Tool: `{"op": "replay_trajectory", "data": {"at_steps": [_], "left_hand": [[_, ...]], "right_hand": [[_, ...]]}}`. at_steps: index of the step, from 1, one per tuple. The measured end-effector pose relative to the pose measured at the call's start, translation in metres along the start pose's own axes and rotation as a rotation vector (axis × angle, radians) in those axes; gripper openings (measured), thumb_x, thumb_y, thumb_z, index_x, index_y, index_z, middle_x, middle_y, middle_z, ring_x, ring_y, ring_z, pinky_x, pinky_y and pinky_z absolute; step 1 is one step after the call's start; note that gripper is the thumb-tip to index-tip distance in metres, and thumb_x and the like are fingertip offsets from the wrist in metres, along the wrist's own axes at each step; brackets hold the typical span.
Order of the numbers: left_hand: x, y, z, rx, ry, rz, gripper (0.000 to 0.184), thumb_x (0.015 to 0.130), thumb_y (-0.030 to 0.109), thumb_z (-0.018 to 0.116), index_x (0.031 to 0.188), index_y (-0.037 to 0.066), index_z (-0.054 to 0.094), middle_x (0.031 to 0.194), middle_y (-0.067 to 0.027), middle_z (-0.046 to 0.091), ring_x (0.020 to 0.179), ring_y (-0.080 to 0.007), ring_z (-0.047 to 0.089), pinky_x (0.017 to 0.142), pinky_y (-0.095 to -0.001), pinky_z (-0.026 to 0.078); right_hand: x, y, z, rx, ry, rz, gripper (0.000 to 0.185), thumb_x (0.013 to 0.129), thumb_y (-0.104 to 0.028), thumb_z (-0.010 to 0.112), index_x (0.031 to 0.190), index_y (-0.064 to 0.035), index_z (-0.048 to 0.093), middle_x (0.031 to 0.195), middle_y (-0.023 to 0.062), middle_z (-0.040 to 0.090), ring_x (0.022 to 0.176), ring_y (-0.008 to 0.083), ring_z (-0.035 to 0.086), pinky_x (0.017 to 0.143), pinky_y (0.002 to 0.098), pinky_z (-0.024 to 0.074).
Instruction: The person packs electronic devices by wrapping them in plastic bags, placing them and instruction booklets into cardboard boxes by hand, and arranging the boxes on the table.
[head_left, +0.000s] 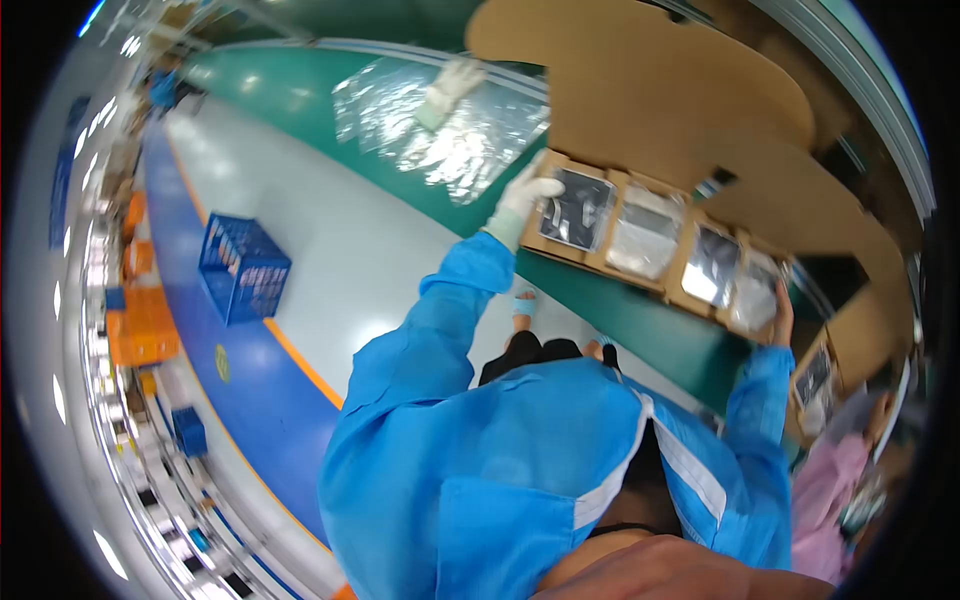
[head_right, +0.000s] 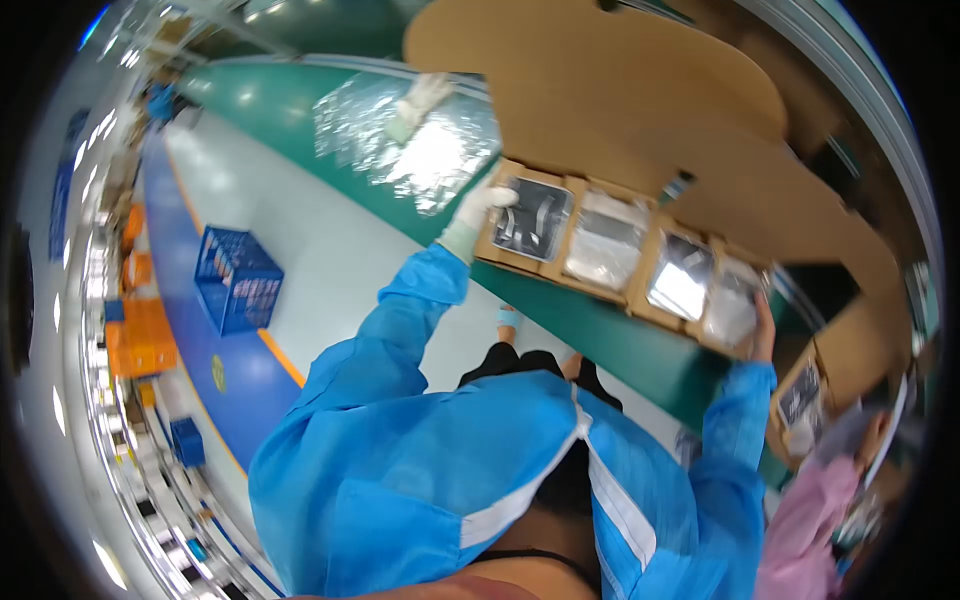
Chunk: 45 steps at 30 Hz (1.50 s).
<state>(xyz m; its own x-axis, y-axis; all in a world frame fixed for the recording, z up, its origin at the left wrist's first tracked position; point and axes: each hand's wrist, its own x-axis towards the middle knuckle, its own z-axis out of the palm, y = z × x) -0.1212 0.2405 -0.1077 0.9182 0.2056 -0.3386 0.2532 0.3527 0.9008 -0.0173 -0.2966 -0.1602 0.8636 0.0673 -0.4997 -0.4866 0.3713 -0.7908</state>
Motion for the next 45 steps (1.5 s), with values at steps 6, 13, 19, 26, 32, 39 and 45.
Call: {"op": "replay_trajectory", "data": {"at_steps": [6, 13, 19, 26, 32, 39, 45], "left_hand": [[-0.023, 0.049, 0.009, -0.192, -0.023, 0.107, 0.070, 0.077, 0.005, 0.059, 0.140, 0.000, 0.029, 0.108, -0.0089, 0.059, 0.093, -0.0128, 0.056, 0.087, -0.0246, 0.043], [-0.033, 0.153, -0.123, -0.060, 0.061, 0.126, 0.031, 0.078, 0.019, 0.061, 0.098, -0.004, 0.062, 0.088, -0.0132, 0.066, 0.074, -0.0206, 0.065, 0.066, -0.0303, 0.054], [-0.018, 0.254, -0.360, -0.247, 0.199, 0.113, 0.035, 0.078, 0.019, 0.060, 0.105, -0.004, 0.058, 0.093, -0.0155, 0.065, 0.077, -0.0244, 0.066, 0.072, -0.0362, 0.056], [-0.024, 0.317, -0.412, -0.157, 0.316, 0.121, 0.031, 0.076, 0.019, 0.063, 0.101, -0.001, 0.060, 0.090, -0.0127, 0.066, 0.074, -0.0219, 0.066, 0.071, -0.0308, 0.055], [0.008, 0.325, -0.453, -0.111, 0.404, 0.148, 0.034, 0.077, 0.020, 0.063, 0.105, 0.001, 0.058, 0.094, -0.0101, 0.065, 0.079, -0.0203, 0.064, 0.074, -0.0309, 0.053], [0.105, 0.275, -0.556, 0.005, 0.259, 0.075, 0.045, 0.081, 0.027, 0.062, 0.116, 0.001, 0.053, 0.108, -0.0106, 0.061, 0.093, -0.0221, 0.061, 0.080, -0.0358, 0.050], [0.209, 0.243, -0.609, 0.095, 0.059, -0.142, 0.045, 0.086, 0.021, 0.054, 0.123, -0.002, 0.047, 0.119, -0.0135, 0.056, 0.105, -0.0244, 0.057, 0.091, -0.0348, 0.047]], "right_hand": [[-0.030, -0.028, 0.030, -0.025, 0.027, -0.046, 0.038, 0.088, -0.029, 0.056, 0.115, -0.0031, 0.055, 0.107, 0.0073, 0.061, 0.094, 0.0207, 0.060, 0.082, 0.0315, 0.0479], [-0.054, -0.029, 0.237, -0.048, -0.173, -0.047, 0.041, 0.088, -0.030, 0.055, 0.118, -0.0026, 0.052, 0.107, 0.0077, 0.061, 0.093, 0.0204, 0.060, 0.081, 0.0310, 0.0483], [-0.045, 0.053, 0.532, 0.002, -0.391, 0.066, 0.039, 0.088, -0.030, 0.056, 0.118, -0.0047, 0.053, 0.105, 0.0076, 0.062, 0.092, 0.0217, 0.061, 0.081, 0.0319, 0.0491], [-0.018, 0.093, 0.620, 0.087, -0.447, 0.152, 0.036, 0.087, -0.025, 0.057, 0.119, -0.0080, 0.053, 0.105, 0.0075, 0.062, 0.092, 0.0221, 0.061, 0.080, 0.0332, 0.0494], [0.008, 0.114, 0.669, 0.135, -0.538, 0.214, 0.046, 0.086, -0.021, 0.057, 0.129, -0.0095, 0.043, 0.109, 0.0071, 0.059, 0.097, 0.0217, 0.059, 0.084, 0.0331, 0.0480], [0.089, 0.242, 0.682, 0.084, -0.437, 0.154, 0.051, 0.090, -0.024, 0.053, 0.135, -0.0104, 0.034, 0.112, 0.0088, 0.054, 0.097, 0.0194, 0.057, 0.080, 0.0338, 0.0496], [0.113, 0.309, 0.723, -0.276, -0.081, -0.182, 0.075, 0.079, -0.014, 0.061, 0.142, -0.0049, 0.023, 0.140, 0.0178, 0.035, 0.126, 0.0280, 0.036, 0.103, 0.0319, 0.0313]]}}
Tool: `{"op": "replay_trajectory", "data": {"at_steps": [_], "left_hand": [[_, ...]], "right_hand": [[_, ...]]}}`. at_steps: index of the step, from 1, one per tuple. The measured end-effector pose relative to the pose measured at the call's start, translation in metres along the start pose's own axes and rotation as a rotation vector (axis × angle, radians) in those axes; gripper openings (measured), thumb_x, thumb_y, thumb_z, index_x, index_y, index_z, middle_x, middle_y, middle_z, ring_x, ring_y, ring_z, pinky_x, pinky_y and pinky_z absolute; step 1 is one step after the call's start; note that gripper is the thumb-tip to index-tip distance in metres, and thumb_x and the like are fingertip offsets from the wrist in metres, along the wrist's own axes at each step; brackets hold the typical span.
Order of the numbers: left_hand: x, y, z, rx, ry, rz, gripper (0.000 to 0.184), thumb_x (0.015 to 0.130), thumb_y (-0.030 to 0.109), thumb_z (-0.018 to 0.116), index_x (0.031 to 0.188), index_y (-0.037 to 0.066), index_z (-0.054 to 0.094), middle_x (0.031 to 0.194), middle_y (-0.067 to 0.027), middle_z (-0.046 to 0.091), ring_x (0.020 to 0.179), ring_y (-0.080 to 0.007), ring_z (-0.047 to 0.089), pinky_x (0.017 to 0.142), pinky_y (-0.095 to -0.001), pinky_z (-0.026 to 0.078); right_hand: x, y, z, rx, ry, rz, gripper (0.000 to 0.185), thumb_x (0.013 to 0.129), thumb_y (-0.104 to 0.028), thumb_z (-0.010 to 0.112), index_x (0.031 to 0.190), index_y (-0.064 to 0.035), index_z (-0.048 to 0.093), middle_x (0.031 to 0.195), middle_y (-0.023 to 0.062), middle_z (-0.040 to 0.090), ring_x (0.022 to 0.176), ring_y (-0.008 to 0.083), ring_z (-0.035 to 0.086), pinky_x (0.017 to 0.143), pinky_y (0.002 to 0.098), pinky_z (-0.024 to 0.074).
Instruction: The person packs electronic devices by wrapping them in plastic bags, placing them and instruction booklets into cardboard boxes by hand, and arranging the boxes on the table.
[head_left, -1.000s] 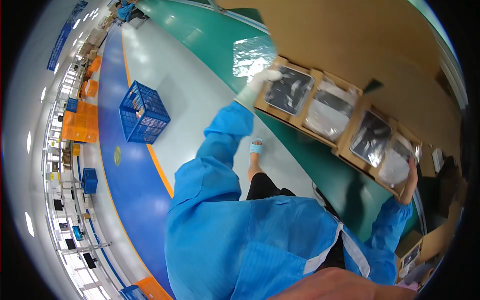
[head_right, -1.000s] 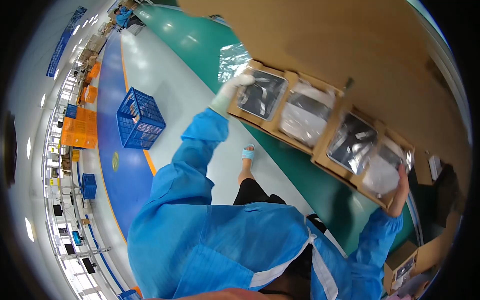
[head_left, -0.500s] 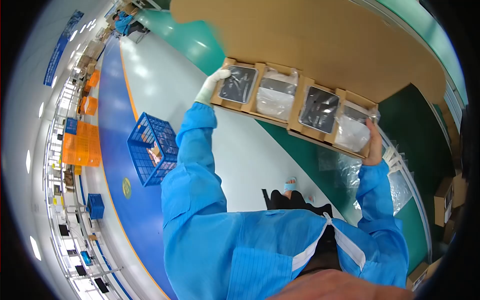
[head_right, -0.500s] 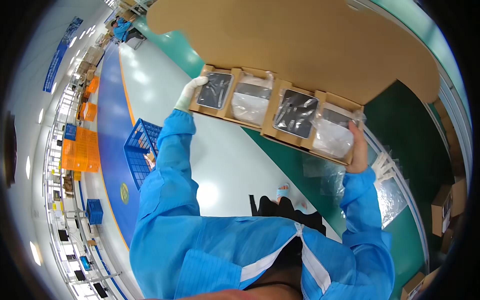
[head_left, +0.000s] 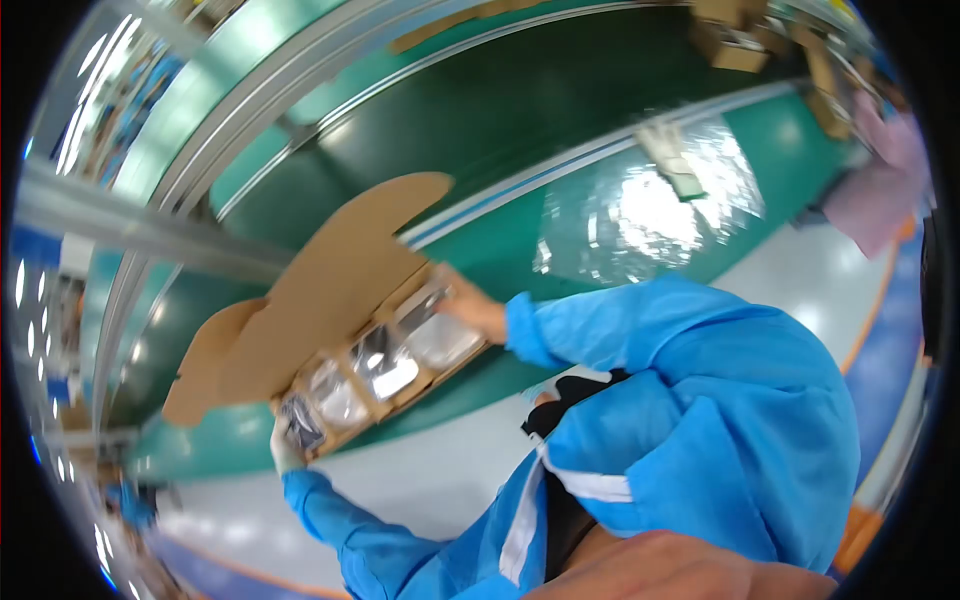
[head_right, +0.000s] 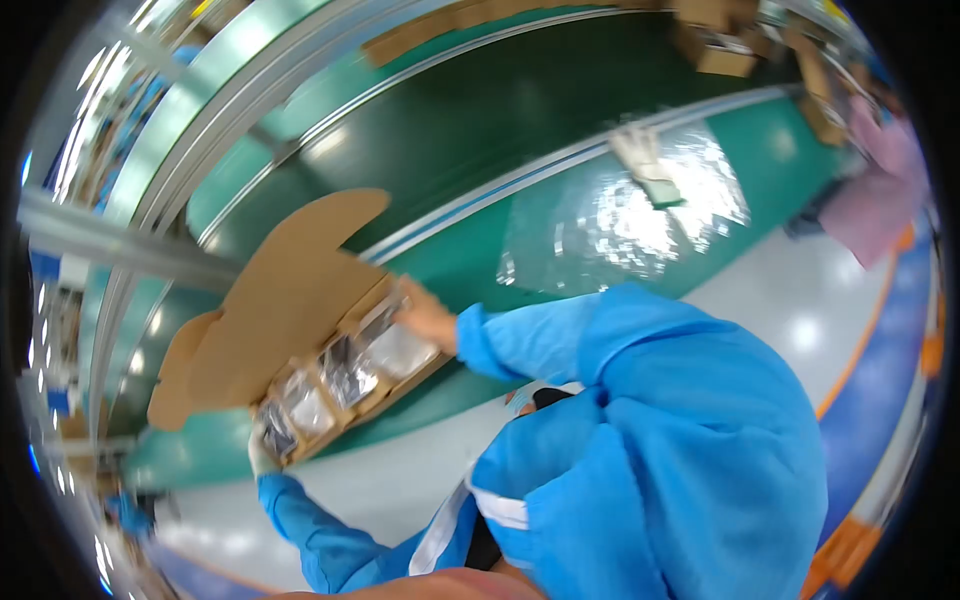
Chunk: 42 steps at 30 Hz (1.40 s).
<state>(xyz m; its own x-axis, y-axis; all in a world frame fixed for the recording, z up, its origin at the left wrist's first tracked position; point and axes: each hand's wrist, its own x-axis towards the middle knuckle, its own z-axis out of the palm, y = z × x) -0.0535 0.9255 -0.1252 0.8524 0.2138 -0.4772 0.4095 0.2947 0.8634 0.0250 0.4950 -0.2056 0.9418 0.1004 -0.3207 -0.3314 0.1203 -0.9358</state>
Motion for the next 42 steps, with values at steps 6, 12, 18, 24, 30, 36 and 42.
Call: {"op": "replay_trajectory", "data": {"at_steps": [6, 12, 18, 24, 30, 36, 42], "left_hand": [[-0.032, 0.039, 0.002, 0.466, 0.489, 0.370, 0.045, 0.087, 0.024, 0.055, 0.120, -0.006, 0.050, 0.117, -0.0171, 0.055, 0.106, -0.0240, 0.054, 0.092, -0.0328, 0.042], [-0.147, -0.009, 0.203, 0.230, 0.548, 1.111, 0.032, 0.090, 0.018, 0.049, 0.106, -0.008, 0.058, 0.107, -0.0175, 0.058, 0.098, -0.0250, 0.055, 0.089, -0.0352, 0.044], [-0.198, -0.119, 0.515, 0.427, -0.331, 0.571, 0.017, 0.082, 0.003, 0.053, 0.095, -0.004, 0.062, 0.090, -0.0082, 0.061, 0.081, -0.0131, 0.055, 0.074, -0.0238, 0.043], [-0.241, -0.216, 0.707, 0.550, -0.389, 0.362, 0.016, 0.082, 0.001, 0.055, 0.095, 0.000, 0.064, 0.090, -0.0092, 0.064, 0.082, -0.0133, 0.059, 0.075, -0.0248, 0.046], [-0.274, -0.223, 0.811, 0.590, -0.349, 0.370, 0.015, 0.082, 0.002, 0.056, 0.095, -0.001, 0.064, 0.090, -0.0094, 0.064, 0.080, -0.0141, 0.059, 0.074, -0.0253, 0.046], [-0.271, -0.236, 0.848, 0.607, -0.362, 0.318, 0.018, 0.083, 0.003, 0.056, 0.099, -0.001, 0.063, 0.090, -0.0095, 0.064, 0.079, -0.0130, 0.058, 0.072, -0.0254, 0.046], [-0.231, -0.240, 0.907, 0.505, -0.519, 0.386, 0.022, 0.084, 0.005, 0.057, 0.105, -0.002, 0.061, 0.097, -0.0109, 0.063, 0.088, -0.0168, 0.060, 0.079, -0.0273, 0.047]], "right_hand": [[-0.062, -0.043, 0.005, -0.485, 0.085, -0.211, 0.086, 0.075, -0.038, 0.066, 0.140, 0.0003, 0.024, 0.134, 0.0249, 0.040, 0.123, 0.0369, 0.041, 0.101, 0.0416, 0.0327], [-0.128, -0.134, -0.228, -0.673, 0.369, -0.616, 0.017, 0.081, -0.020, 0.062, 0.093, -0.0090, 0.067, 0.091, 0.0108, 0.066, 0.086, 0.0290, 0.060, 0.079, 0.0398, 0.0456], [-0.110, -0.172, -0.578, -0.957, 0.985, -0.480, 0.029, 0.076, -0.024, 0.067, 0.099, -0.0066, 0.063, 0.100, 0.0123, 0.063, 0.096, 0.0317, 0.056, 0.080, 0.0393, 0.0464], [-0.026, -0.226, -0.824, -1.477, 1.115, -0.289, 0.066, 0.066, -0.025, 0.075, 0.124, -0.0093, 0.048, 0.134, 0.0091, 0.044, 0.124, 0.0309, 0.038, 0.089, 0.0444, 0.0451], [0.021, -0.230, -0.929, -1.652, 0.776, -0.235, 0.041, 0.073, -0.015, 0.066, 0.112, -0.0090, 0.053, 0.117, 0.0099, 0.054, 0.117, 0.0316, 0.045, 0.088, 0.0434, 0.0461], [0.008, -0.239, -0.939, -1.583, 0.668, -0.510, 0.018, 0.076, -0.011, 0.057, 0.094, -0.0102, 0.059, 0.098, 0.0074, 0.062, 0.101, 0.0265, 0.054, 0.080, 0.0367, 0.0491], [-0.129, -0.227, -0.932, -1.554, 0.558, -0.548, 0.014, 0.070, -0.010, 0.062, 0.081, -0.0105, 0.054, 0.083, 0.0063, 0.058, 0.090, 0.0284, 0.054, 0.073, 0.0388, 0.0479]]}}
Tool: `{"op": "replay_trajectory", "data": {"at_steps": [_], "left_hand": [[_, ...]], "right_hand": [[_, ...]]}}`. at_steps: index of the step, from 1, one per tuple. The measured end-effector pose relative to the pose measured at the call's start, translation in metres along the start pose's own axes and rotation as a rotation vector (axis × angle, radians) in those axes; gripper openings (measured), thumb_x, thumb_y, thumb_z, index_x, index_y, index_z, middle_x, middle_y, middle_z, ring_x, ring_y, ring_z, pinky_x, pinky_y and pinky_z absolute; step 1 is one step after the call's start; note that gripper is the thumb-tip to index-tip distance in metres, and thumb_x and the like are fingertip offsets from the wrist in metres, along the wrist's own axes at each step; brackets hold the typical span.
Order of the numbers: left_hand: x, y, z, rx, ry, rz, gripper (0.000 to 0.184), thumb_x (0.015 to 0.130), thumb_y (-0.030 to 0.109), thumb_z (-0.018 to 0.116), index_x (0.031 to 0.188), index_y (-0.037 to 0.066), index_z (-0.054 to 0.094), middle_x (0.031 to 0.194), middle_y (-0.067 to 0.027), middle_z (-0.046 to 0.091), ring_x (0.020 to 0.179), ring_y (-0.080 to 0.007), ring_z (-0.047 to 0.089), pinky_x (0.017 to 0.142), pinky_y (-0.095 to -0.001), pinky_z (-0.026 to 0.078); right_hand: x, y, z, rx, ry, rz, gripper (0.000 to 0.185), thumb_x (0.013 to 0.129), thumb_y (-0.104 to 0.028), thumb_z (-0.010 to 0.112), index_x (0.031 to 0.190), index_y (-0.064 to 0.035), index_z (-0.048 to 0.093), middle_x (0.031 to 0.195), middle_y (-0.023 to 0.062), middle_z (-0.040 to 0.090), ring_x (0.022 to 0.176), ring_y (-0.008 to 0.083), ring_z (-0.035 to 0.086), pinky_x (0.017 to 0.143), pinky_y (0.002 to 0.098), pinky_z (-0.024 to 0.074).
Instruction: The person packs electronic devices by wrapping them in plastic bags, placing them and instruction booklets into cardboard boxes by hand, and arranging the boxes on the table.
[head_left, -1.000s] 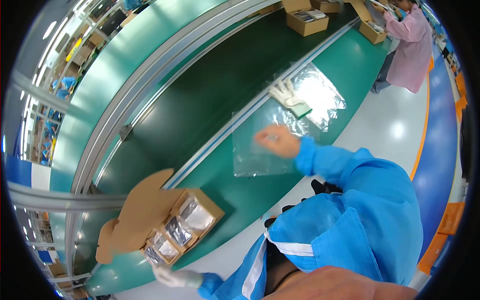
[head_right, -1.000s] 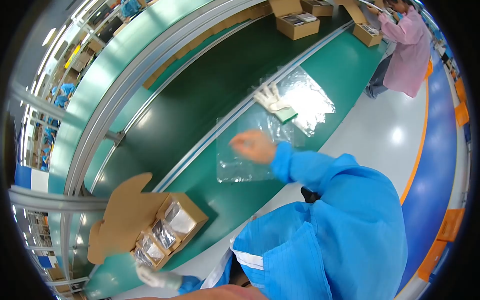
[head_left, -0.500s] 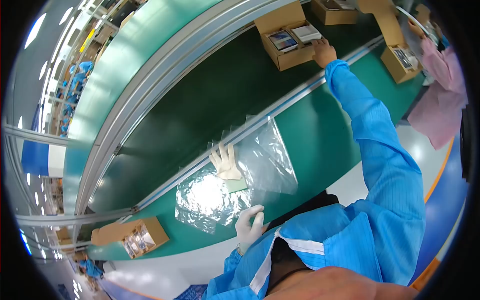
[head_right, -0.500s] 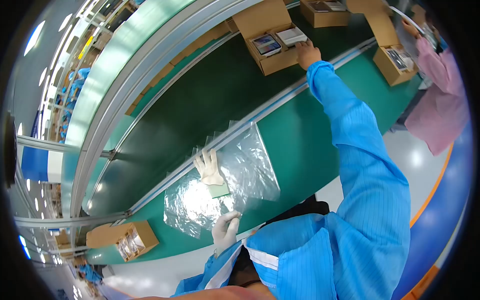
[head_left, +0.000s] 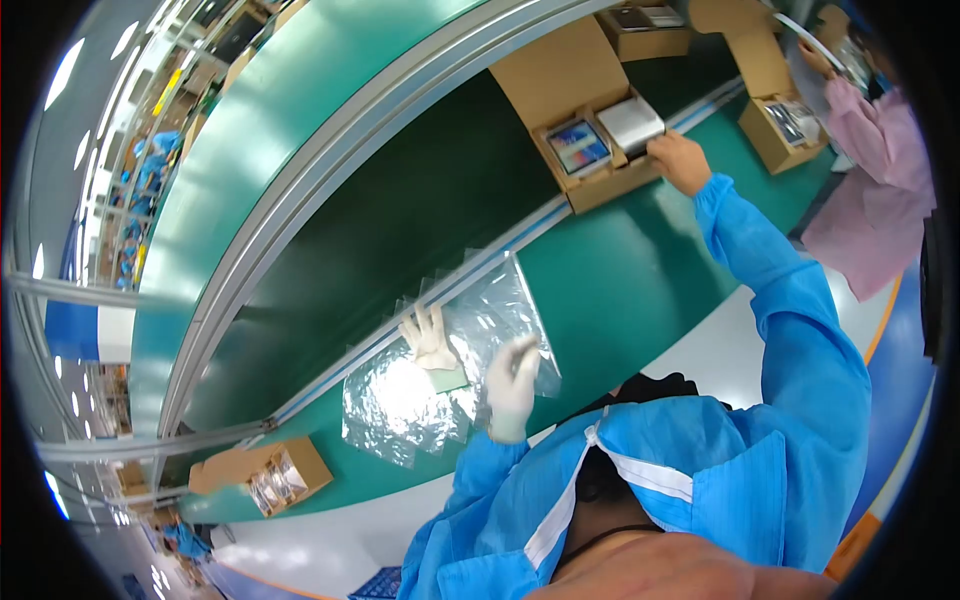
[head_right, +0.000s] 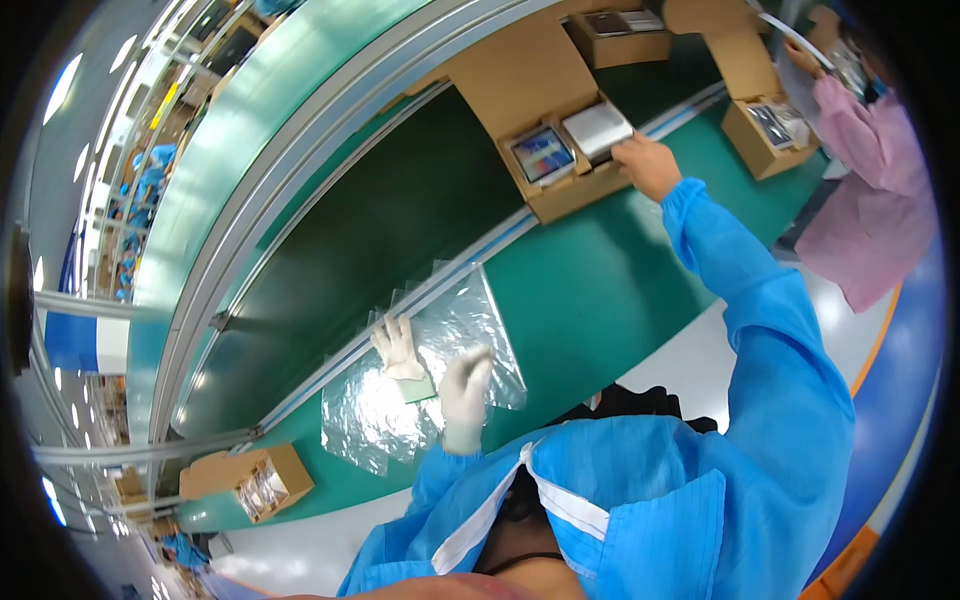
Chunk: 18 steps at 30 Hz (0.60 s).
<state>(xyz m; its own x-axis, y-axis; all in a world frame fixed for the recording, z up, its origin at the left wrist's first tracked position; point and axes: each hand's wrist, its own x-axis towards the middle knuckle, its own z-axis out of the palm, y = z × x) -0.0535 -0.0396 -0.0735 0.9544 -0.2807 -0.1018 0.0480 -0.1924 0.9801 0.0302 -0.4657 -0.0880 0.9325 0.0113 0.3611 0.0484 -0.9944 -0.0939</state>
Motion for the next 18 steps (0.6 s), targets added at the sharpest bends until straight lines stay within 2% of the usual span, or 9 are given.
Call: {"op": "replay_trajectory", "data": {"at_steps": [4, 6, 9, 10, 12, 14, 15, 16, 18], "left_hand": [[0.084, -0.010, 0.058, -0.213, -0.112, 0.007, 0.059, 0.082, 0.014, 0.065, 0.132, -0.001, 0.038, 0.129, -0.0199, 0.047, 0.117, -0.0236, 0.048, 0.096, -0.0336, 0.040], [0.122, -0.010, 0.099, -0.090, -0.123, 0.029, 0.068, 0.080, 0.018, 0.068, 0.135, -0.002, 0.032, 0.136, -0.0210, 0.040, 0.123, -0.0262, 0.043, 0.099, -0.0339, 0.036], [0.158, -0.005, 0.157, -0.236, -0.251, 0.042, 0.067, 0.078, 0.018, 0.071, 0.132, -0.002, 0.038, 0.128, -0.0157, 0.048, 0.115, -0.0244, 0.048, 0.096, -0.0326, 0.038], [0.166, -0.001, 0.171, -0.335, -0.329, 0.065, 0.064, 0.078, 0.017, 0.072, 0.130, -0.002, 0.041, 0.124, -0.0141, 0.052, 0.111, -0.0228, 0.050, 0.094, -0.0319, 0.039], [0.158, 0.008, 0.201, -0.582, -0.229, -0.083, 0.038, 0.079, 0.014, 0.071, 0.111, -0.003, 0.059, 0.104, -0.0064, 0.062, 0.096, -0.0177, 0.057, 0.084, -0.0283, 0.043], [0.154, 0.013, 0.214, -0.533, -0.108, -0.029, 0.033, 0.079, 0.014, 0.071, 0.105, -0.004, 0.061, 0.100, -0.0053, 0.064, 0.090, -0.0163, 0.058, 0.080, -0.0274, 0.045], [0.150, 0.010, 0.220, -0.486, -0.104, -0.020, 0.034, 0.080, 0.013, 0.070, 0.108, -0.003, 0.060, 0.103, -0.0064, 0.063, 0.092, -0.0170, 0.058, 0.082, -0.0282, 0.045], [0.146, 0.008, 0.228, -0.442, -0.098, -0.005, 0.035, 0.080, 0.012, 0.069, 0.110, -0.003, 0.058, 0.106, -0.0076, 0.061, 0.095, -0.0177, 0.057, 0.084, -0.0290, 0.045], [0.122, 0.014, 0.250, -0.515, 0.051, -0.099, 0.035, 0.081, 0.012, 0.069, 0.109, -0.005, 0.058, 0.105, -0.0086, 0.061, 0.092, -0.0181, 0.058, 0.081, -0.0293, 0.047]], "right_hand": [[-0.089, 0.002, -0.041, 0.121, -0.098, 0.077, 0.017, 0.067, -0.008, 0.065, 0.078, -0.0104, 0.053, 0.086, 0.0055, 0.057, 0.093, 0.0277, 0.053, 0.074, 0.0392, 0.0473], [-0.115, 0.006, -0.055, 0.184, -0.143, 0.126, 0.017, 0.067, -0.008, 0.065, 0.078, -0.0102, 0.052, 0.088, 0.0050, 0.057, 0.094, 0.0275, 0.053, 0.074, 0.0396, 0.0472], [-0.151, 0.014, -0.064, 0.212, -0.100, 0.105, 0.017, 0.067, -0.006, 0.064, 0.079, -0.0098, 0.053, 0.091, 0.0081, 0.056, 0.095, 0.0300, 0.052, 0.079, 0.0407, 0.0462], [-0.155, 0.013, -0.069, 0.131, 0.027, 0.105, 0.020, 0.067, -0.007, 0.063, 0.085, -0.0091, 0.054, 0.096, 0.0102, 0.055, 0.096, 0.0320, 0.051, 0.083, 0.0409, 0.0446], [-0.169, 0.020, -0.068, 0.051, 0.152, 0.109, 0.025, 0.068, -0.008, 0.063, 0.091, -0.0085, 0.055, 0.100, 0.0122, 0.055, 0.098, 0.0340, 0.050, 0.087, 0.0411, 0.0431], [-0.184, 0.033, -0.040, 0.546, 0.293, 0.618, 0.042, 0.071, -0.012, 0.063, 0.111, -0.0064, 0.053, 0.116, 0.0158, 0.051, 0.109, 0.0344, 0.047, 0.097, 0.0392, 0.0365], [-0.189, 0.048, -0.014, 0.957, 0.313, 0.803, 0.055, 0.078, -0.020, 0.064, 0.125, -0.0020, 0.043, 0.128, 0.0154, 0.045, 0.118, 0.0298, 0.042, 0.101, 0.0364, 0.0324], [-0.190, 0.053, -0.003, 1.116, 0.299, 0.858, 0.060, 0.084, -0.024, 0.062, 0.132, -0.0010, 0.035, 0.129, 0.0166, 0.044, 0.119, 0.0263, 0.042, 0.102, 0.0351, 0.0313], [-0.191, 0.046, -0.011, 1.213, 0.366, 0.815, 0.067, 0.085, -0.020, 0.063, 0.136, -0.0018, 0.024, 0.124, 0.0161, 0.045, 0.116, 0.0238, 0.043, 0.101, 0.0333, 0.0324]]}}
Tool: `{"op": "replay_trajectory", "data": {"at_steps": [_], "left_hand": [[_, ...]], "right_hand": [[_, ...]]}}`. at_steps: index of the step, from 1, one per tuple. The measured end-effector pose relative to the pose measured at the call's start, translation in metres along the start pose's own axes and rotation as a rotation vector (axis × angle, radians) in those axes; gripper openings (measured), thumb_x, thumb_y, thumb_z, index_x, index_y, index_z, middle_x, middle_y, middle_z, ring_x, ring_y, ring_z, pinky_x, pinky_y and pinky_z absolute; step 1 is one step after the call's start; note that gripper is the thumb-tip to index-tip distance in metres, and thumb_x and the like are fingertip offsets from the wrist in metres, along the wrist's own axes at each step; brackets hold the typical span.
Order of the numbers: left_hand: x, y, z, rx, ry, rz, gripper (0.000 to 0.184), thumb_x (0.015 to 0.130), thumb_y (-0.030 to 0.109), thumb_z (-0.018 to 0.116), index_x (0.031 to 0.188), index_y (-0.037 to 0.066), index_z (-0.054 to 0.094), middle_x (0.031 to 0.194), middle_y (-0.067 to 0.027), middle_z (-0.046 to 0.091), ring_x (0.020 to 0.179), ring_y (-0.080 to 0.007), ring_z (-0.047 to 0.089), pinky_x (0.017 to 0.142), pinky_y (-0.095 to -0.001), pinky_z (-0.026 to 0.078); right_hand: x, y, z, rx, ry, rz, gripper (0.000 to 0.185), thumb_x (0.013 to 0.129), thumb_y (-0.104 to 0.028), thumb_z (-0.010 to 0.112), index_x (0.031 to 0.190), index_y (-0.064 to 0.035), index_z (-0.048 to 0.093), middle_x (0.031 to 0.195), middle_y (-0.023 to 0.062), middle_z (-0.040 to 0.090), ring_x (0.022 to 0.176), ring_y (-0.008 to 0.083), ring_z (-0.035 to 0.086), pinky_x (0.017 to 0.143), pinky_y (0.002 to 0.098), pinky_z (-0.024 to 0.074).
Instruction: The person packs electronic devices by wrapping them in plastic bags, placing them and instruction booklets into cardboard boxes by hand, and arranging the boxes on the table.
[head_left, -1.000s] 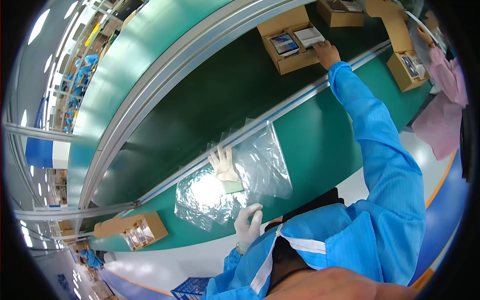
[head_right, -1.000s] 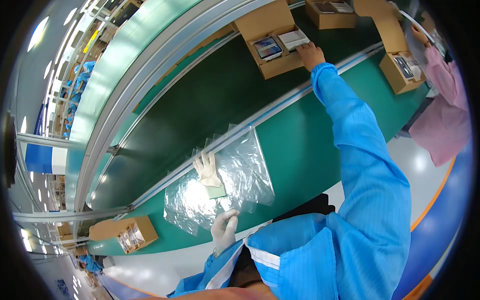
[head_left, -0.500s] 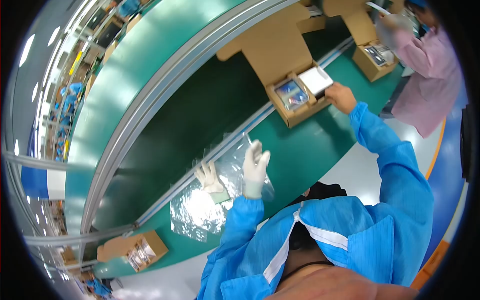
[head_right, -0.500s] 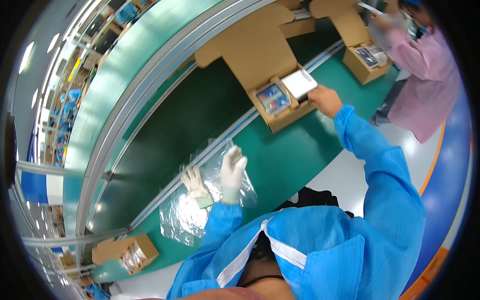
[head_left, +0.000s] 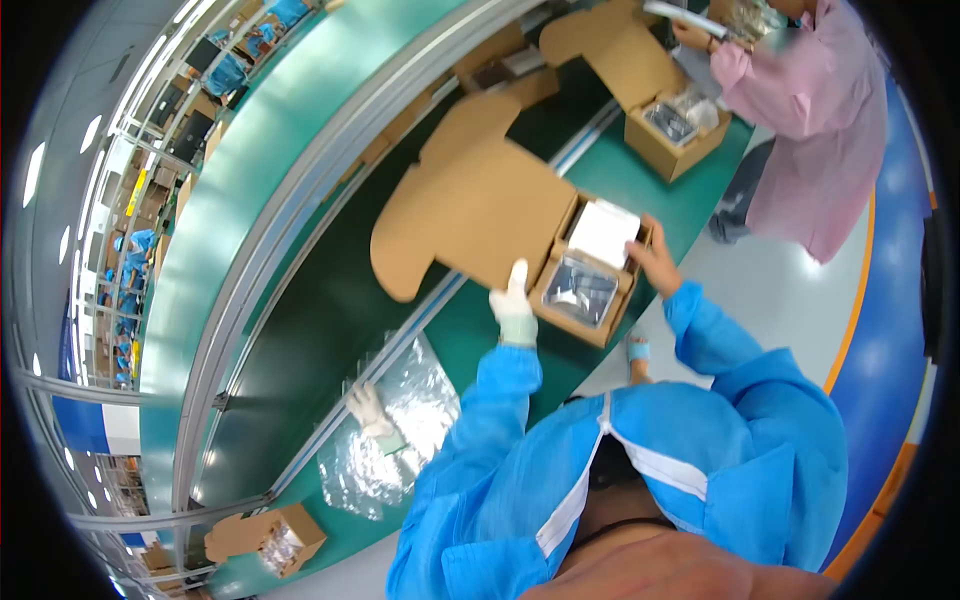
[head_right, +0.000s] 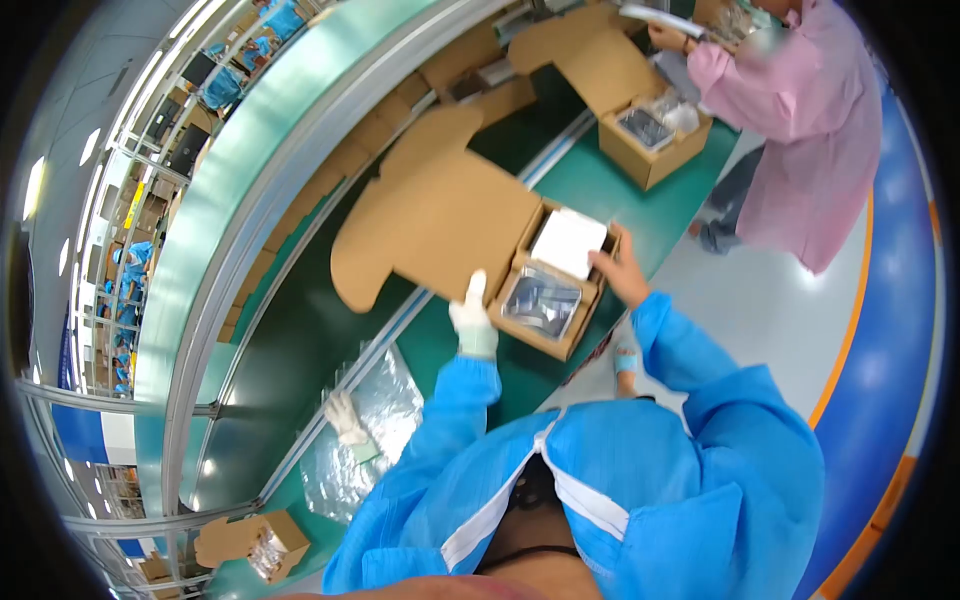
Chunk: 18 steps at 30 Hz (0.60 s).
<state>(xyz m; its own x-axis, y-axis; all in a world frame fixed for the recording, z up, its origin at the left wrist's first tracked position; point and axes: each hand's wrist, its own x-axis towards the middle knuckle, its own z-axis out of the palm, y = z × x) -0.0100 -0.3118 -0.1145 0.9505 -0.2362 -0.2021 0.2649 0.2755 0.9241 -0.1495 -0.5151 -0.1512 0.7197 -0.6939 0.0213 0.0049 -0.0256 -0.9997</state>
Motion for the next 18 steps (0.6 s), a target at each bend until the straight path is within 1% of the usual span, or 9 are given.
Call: {"op": "replay_trajectory", "data": {"at_steps": [4, 8, 9, 11, 13, 14, 16, 17, 18], "left_hand": [[-0.056, 0.030, 0.047, 0.026, 0.023, 0.066, 0.030, 0.085, 0.013, 0.062, 0.108, -0.006, 0.058, 0.103, -0.0094, 0.062, 0.090, -0.0180, 0.058, 0.078, -0.0294, 0.047], [-0.093, 0.118, 0.122, 0.171, -0.142, 0.332, 0.029, 0.087, 0.012, 0.055, 0.111, -0.007, 0.055, 0.107, -0.0116, 0.059, 0.099, -0.0199, 0.055, 0.088, -0.0310, 0.042], [-0.091, 0.137, 0.141, 0.020, -0.163, 0.311, 0.031, 0.085, 0.003, 0.057, 0.114, -0.006, 0.054, 0.112, -0.0108, 0.058, 0.102, -0.0192, 0.054, 0.090, -0.0306, 0.042], [-0.077, 0.178, 0.186, -0.020, -0.250, 0.525, 0.038, 0.086, 0.011, 0.057, 0.120, -0.004, 0.050, 0.116, -0.0099, 0.054, 0.108, -0.0192, 0.051, 0.095, -0.0318, 0.039], [-0.045, 0.219, 0.226, -0.157, -0.374, 0.557, 0.039, 0.084, 0.013, 0.060, 0.119, -0.002, 0.051, 0.114, -0.0082, 0.056, 0.104, -0.0189, 0.053, 0.092, -0.0326, 0.042], [-0.020, 0.236, 0.242, -0.126, -0.450, 0.560, 0.039, 0.087, 0.018, 0.058, 0.121, 0.000, 0.051, 0.113, -0.0084, 0.057, 0.103, -0.0195, 0.054, 0.090, -0.0321, 0.043], [0.044, 0.265, 0.275, 0.464, -0.345, 1.022, 0.036, 0.092, 0.019, 0.046, 0.120, -0.003, 0.052, 0.115, -0.0118, 0.056, 0.097, -0.0217, 0.058, 0.087, -0.0347, 0.045], [0.042, 0.288, 0.314, -0.222, -0.388, 0.879, 0.070, 0.075, 0.020, 0.070, 0.131, -0.005, 0.036, 0.122, -0.0175, 0.053, 0.097, -0.0272, 0.057, 0.085, -0.0363, 0.047], [0.076, 0.307, 0.331, -0.108, -0.297, 0.697, 0.046, 0.074, 0.020, 0.070, 0.110, -0.005, 0.056, 0.105, -0.0151, 0.062, 0.090, -0.0247, 0.059, 0.081, -0.0338, 0.047]], "right_hand": [[-0.006, -0.052, -0.038, 0.204, -0.068, 0.124, 0.071, 0.085, -0.023, 0.062, 0.139, -0.0044, 0.020, 0.132, 0.0146, 0.037, 0.123, 0.0244, 0.036, 0.103, 0.0345, 0.0276], [-0.006, -0.159, -0.085, 0.139, -0.058, -0.141, 0.074, 0.087, -0.022, 0.057, 0.143, -0.0040, 0.011, 0.139, 0.0157, 0.030, 0.129, 0.0250, 0.031, 0.107, 0.0338, 0.0217], [0.005, -0.181, -0.093, 0.120, -0.032, -0.222, 0.076, 0.088, -0.023, 0.056, 0.144, -0.0036, 0.009, 0.141, 0.0156, 0.028, 0.129, 0.0242, 0.030, 0.107, 0.0332, 0.0213], [0.033, -0.233, -0.102, 0.142, -0.004, -0.373, 0.077, 0.089, -0.025, 0.054, 0.145, -0.0029, 0.006, 0.142, 0.0153, 0.026, 0.129, 0.0223, 0.030, 0.107, 0.0322, 0.0211], [0.074, -0.280, -0.106, 0.196, 0.056, -0.437, 0.074, 0.090, -0.025, 0.053, 0.145, -0.0022, 0.007, 0.142, 0.0149, 0.028, 0.129, 0.0215, 0.031, 0.106, 0.0320, 0.0240], [0.094, -0.297, -0.110, 0.206, 0.117, -0.439, 0.072, 0.091, -0.025, 0.052, 0.144, -0.0017, 0.009, 0.141, 0.0146, 0.029, 0.129, 0.0217, 0.032, 0.105, 0.0322, 0.0268], [0.113, -0.322, -0.112, 0.400, 0.175, -0.503, 0.063, 0.094, -0.026, 0.048, 0.143, -0.0009, 0.018, 0.141, 0.0132, 0.031, 0.127, 0.0228, 0.036, 0.101, 0.0337, 0.0333], [0.122, -0.311, -0.131, 0.108, 0.131, -0.734, 0.055, 0.094, -0.028, 0.048, 0.139, -0.0005, 0.031, 0.141, 0.0118, 0.035, 0.125, 0.0229, 0.040, 0.097, 0.0351, 0.0380], [0.118, -0.311, -0.133, 0.106, 0.118, -0.744, 0.055, 0.094, -0.028, 0.048, 0.139, -0.0005, 0.031, 0.141, 0.0118, 0.035, 0.125, 0.0229, 0.040, 0.097, 0.0351, 0.0380]]}}
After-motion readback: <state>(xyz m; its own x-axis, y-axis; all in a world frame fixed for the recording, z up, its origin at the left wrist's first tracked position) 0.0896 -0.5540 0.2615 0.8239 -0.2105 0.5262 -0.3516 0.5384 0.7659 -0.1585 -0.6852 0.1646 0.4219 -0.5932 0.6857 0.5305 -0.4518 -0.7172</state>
